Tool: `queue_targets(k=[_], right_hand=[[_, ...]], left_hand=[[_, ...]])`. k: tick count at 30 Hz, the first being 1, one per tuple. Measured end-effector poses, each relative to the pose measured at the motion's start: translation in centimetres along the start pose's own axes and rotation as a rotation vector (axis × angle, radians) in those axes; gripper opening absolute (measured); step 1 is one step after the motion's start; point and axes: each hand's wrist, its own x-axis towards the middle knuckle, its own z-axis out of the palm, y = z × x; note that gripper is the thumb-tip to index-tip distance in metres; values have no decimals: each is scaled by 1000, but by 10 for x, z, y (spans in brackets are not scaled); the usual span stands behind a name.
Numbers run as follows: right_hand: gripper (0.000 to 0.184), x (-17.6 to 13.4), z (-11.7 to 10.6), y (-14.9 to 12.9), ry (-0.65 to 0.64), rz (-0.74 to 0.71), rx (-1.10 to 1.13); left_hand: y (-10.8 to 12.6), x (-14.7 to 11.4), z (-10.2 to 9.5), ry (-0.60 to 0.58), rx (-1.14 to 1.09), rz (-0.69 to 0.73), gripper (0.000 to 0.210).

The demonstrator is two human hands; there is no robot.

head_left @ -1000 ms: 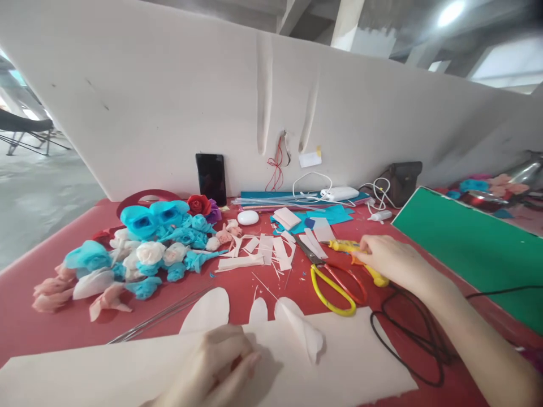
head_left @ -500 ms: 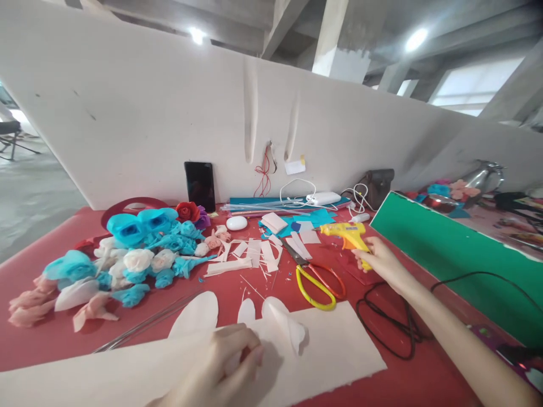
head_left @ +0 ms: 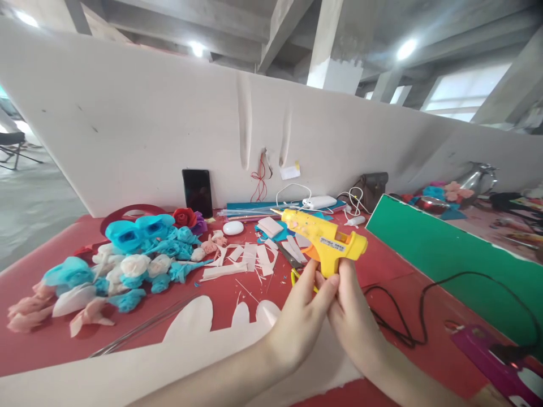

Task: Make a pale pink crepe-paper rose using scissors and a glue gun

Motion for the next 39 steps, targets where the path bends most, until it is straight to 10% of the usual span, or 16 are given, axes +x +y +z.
queue_targets(k=[5,10,20,29,39], right_hand=[[50,-6,4,-1,-46,-74,-63],[26,25,-30,-11,-239,-144,-178],[29,44,-6,80,-618,63,-316],[30,52,-11,75,-567,464,5],[21,55,-52,17,-348,749,652]], left_hand=[[0,13,-6,123,-14,41,22],[9,33,-37,211,-52,56,25],[18,2,-61,126,247,11,29],[14,-23,-44,114,705,-31,28],[15,-21,-41,97,600,-98,34]])
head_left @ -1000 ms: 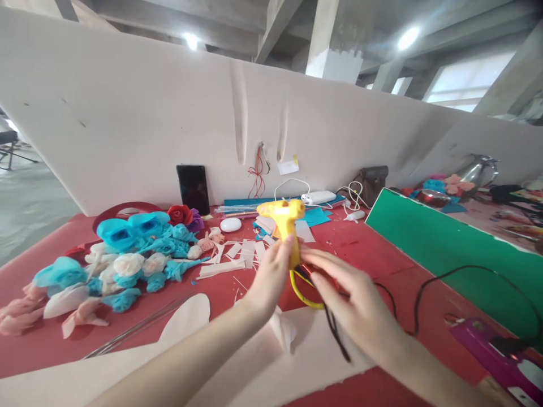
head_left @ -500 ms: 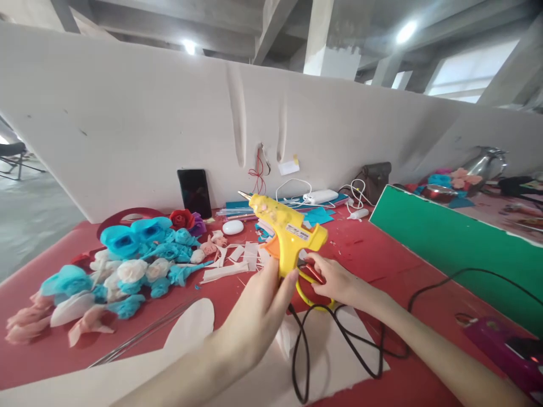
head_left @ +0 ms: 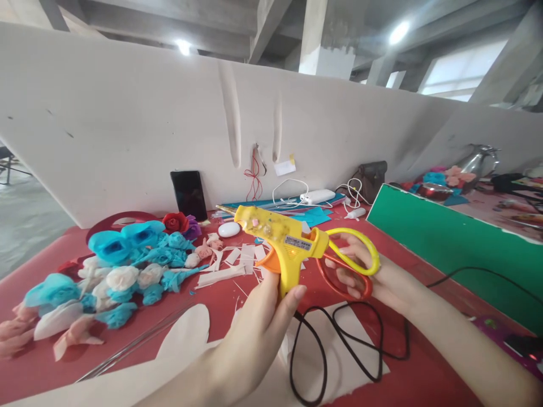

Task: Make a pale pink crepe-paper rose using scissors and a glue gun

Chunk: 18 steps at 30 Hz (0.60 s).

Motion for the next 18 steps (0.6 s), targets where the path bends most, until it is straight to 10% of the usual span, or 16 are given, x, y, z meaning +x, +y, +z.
queue_targets(k=[18], right_hand=[[23,12,-15,11,184,-359,-157]], left_hand=[[-9,16,3,77,-708,-53,25]])
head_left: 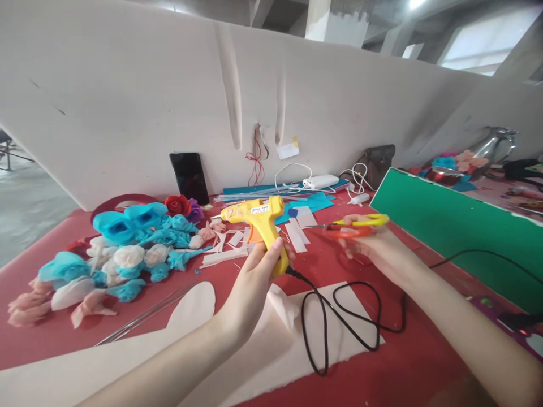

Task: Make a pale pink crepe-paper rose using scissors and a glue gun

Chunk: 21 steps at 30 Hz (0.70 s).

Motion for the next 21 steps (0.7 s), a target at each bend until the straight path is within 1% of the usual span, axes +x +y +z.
queue_targets(k=[3,5,8,10,14,16,18,21], right_hand=[[23,2,-2,2,194,-156,-153],[25,5,-6,-1,297,-237,-228],[31,12,-12,-12,449,-383,-287],[31,17,-13,-21,520,-483,-277],[28,26,-11,-38,555,-624,-181],[25,30,-9,-46,544,-684,-128],[24,35,-7,-54,510,-716,-72],[31,42,-6,-67,457,-722,9]], left_hand=[[-1,-3,3,-27,-77,-1,22],[-1,-4,6,-46,-132,11,22],[-5,-5,7,-65,-166,30,25],[-8,-5,6,-61,-135,37,26],[-10,-7,6,-36,-9,37,18],[-11,-9,7,-37,48,30,15],[-12,-11,9,-39,145,16,18],[-17,-11,10,-42,314,20,22]])
